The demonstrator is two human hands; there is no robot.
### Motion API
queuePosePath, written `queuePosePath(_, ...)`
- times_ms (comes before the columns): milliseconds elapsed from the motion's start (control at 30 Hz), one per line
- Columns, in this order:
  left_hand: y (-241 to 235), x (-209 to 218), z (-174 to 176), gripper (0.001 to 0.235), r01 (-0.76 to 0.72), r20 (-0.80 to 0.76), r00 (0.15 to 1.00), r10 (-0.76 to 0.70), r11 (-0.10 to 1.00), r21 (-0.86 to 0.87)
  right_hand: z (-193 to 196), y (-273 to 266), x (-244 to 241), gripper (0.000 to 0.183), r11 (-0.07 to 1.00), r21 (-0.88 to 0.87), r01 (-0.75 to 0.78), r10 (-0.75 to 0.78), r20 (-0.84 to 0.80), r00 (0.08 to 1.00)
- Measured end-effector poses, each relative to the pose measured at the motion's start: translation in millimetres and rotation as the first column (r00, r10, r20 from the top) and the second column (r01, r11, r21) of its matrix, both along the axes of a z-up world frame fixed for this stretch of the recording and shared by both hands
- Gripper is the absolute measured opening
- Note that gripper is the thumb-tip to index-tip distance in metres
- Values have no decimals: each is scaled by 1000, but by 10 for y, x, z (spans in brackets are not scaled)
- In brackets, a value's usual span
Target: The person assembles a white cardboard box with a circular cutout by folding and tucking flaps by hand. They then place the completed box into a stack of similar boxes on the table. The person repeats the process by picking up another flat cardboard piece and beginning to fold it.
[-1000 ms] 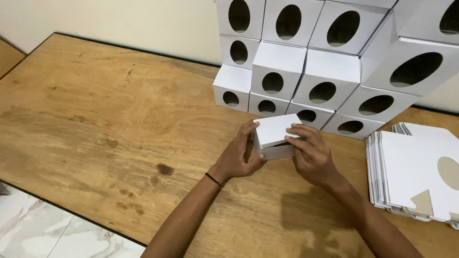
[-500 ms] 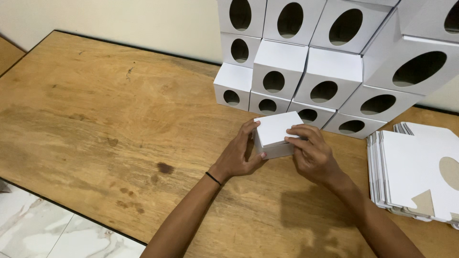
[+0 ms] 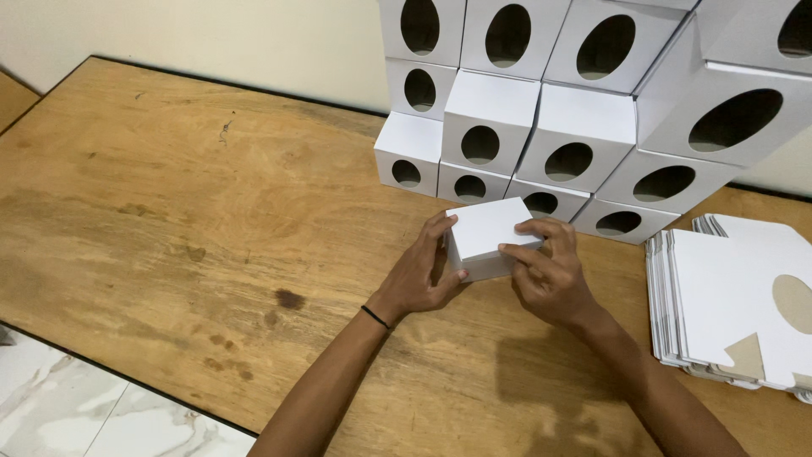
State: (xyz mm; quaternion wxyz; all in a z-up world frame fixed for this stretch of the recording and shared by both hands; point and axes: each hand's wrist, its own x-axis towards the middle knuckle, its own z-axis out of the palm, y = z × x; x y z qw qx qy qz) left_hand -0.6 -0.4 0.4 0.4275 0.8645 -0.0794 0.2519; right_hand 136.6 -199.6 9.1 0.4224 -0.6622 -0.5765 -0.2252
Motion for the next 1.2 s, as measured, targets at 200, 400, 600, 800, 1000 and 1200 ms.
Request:
queuePosePath(200, 22, 24, -90, 72, -26, 4, 1000, 26, 1000, 17, -105, -36, 90, 15, 995, 49, 84, -79, -103, 992)
queuePosePath(400, 22, 40, -53, 64, -124, 122, 987, 108, 984, 127, -356, -32, 142, 13, 991, 128, 39, -19, -158, 987)
queuePosePath(600, 45, 151, -265, 38, -218, 363, 921, 139, 958, 187, -377, -9, 110, 19, 970, 242, 3, 25, -113, 993)
queuePosePath(800, 23, 172, -288, 33, -225, 370, 916, 157, 963, 147, -326, 2, 73, 21, 948, 316, -25, 110, -252, 961)
queuePosePath(1000, 4, 174, -292, 34, -249, 394, 903, 172, 956, 153, -291, -9, 118, 13, 952, 306, -20, 85, -199, 976)
queuePosePath(1200, -14, 132, -258, 31, -219, 378, 913, 155, 967, 133, -358, -24, 146, 9, 961, 277, 8, 40, -165, 985)
